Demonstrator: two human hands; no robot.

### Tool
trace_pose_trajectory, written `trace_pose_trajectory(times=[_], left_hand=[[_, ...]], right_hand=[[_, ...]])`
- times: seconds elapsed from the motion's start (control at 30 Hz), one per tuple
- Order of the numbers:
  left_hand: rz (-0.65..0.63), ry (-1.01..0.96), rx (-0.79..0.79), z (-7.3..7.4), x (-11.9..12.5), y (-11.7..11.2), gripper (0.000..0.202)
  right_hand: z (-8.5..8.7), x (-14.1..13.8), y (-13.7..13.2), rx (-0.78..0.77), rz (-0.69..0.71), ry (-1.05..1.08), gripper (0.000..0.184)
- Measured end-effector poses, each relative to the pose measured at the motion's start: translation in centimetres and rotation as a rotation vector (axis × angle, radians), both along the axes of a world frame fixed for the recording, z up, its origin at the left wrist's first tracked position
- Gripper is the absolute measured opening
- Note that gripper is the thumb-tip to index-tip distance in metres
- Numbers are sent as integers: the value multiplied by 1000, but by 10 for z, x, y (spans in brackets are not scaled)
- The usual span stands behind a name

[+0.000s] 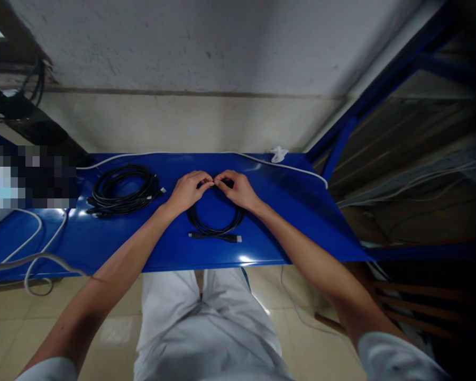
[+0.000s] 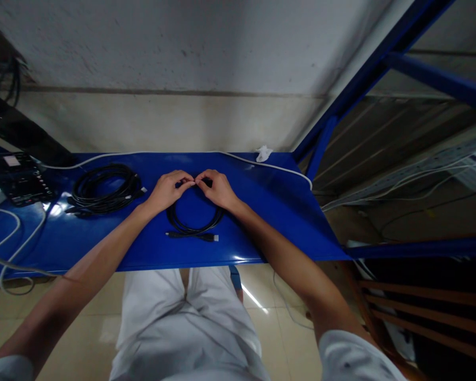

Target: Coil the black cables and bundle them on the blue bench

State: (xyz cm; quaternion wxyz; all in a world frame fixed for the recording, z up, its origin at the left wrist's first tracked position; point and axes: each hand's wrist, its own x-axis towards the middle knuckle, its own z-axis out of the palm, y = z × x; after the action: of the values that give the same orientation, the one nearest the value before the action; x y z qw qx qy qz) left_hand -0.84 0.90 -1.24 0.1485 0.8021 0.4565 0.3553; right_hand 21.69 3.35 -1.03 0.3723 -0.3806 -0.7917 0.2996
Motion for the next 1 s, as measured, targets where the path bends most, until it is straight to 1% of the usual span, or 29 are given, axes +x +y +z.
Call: trace_pose_trajectory(times=[0.27, 0.47, 0.63, 0.8, 1.0], left_hand=[[38, 124, 85, 12, 5, -8, 12], [38, 214, 137, 13, 6, -9, 15], [22, 176, 145, 8, 5, -6, 17], [40, 176, 144, 6, 7, -7, 18], [38, 138, 122, 7, 8, -10, 14]], right_hand=[[1, -2, -4, 71, 36, 10, 20], [0, -2, -6, 60, 15, 40, 28], [-2, -2, -6, 66, 20, 47, 25], [-1, -1, -8, 87, 35, 32, 24], [0, 0, -10, 85, 12, -6, 29]])
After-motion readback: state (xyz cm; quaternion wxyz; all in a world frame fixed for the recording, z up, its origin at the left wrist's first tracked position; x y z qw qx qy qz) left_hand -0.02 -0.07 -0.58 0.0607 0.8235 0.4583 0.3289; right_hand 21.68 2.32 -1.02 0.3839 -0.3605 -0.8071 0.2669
